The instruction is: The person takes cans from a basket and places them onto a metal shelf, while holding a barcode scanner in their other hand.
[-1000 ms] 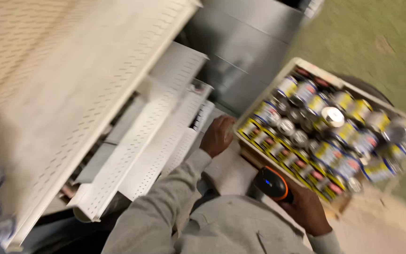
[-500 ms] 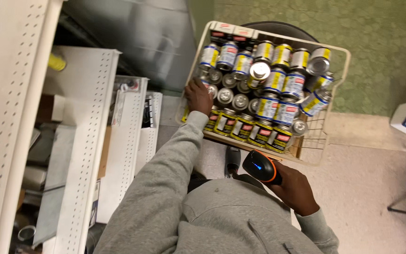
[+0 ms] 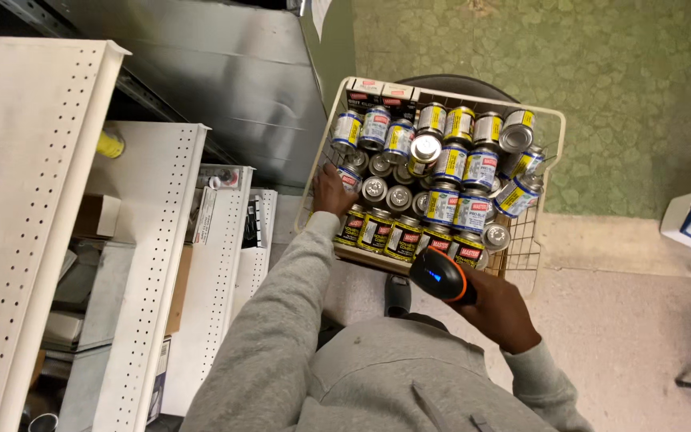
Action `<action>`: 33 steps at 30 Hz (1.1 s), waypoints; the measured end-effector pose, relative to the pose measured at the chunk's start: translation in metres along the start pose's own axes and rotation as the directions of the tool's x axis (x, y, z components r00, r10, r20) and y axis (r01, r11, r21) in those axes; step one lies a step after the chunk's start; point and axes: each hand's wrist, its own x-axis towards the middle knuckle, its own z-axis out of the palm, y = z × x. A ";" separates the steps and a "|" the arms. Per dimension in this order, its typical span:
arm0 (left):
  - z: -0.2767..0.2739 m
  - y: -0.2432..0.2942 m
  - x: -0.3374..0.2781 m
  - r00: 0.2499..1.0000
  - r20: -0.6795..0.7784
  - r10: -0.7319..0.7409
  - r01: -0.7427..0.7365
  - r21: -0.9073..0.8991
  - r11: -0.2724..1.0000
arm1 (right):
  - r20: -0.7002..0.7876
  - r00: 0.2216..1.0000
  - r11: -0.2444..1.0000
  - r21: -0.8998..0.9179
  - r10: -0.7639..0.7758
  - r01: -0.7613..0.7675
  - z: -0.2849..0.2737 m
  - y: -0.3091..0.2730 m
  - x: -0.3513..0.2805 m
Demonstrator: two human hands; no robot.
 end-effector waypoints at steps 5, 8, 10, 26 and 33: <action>-0.032 0.003 -0.006 0.991 0.110 -0.080 0.110 -0.298 0.948 | 0.011 1.000 1.000 -0.030 -0.010 0.010 -0.024 -0.004 0.018; -0.055 -0.001 -0.010 0.995 0.096 -0.039 0.081 -0.482 0.872 | -0.015 1.000 0.998 -0.062 -0.026 0.025 -0.039 -0.006 0.025; -0.049 -0.010 -0.006 0.990 0.112 -0.085 0.138 -0.676 0.724 | -0.038 0.999 0.995 -0.094 -0.026 0.023 -0.055 -0.006 0.026; -0.196 0.026 -0.116 0.998 -0.012 0.066 0.001 -0.981 -0.193 | 0.005 0.939 0.928 -0.149 -0.345 0.342 -0.066 -0.063 0.042; -0.222 -0.009 -0.149 1.000 -0.027 -0.006 -0.026 -0.999 0.032 | 0.070 0.829 0.807 -0.193 -0.555 0.557 -0.049 -0.076 0.060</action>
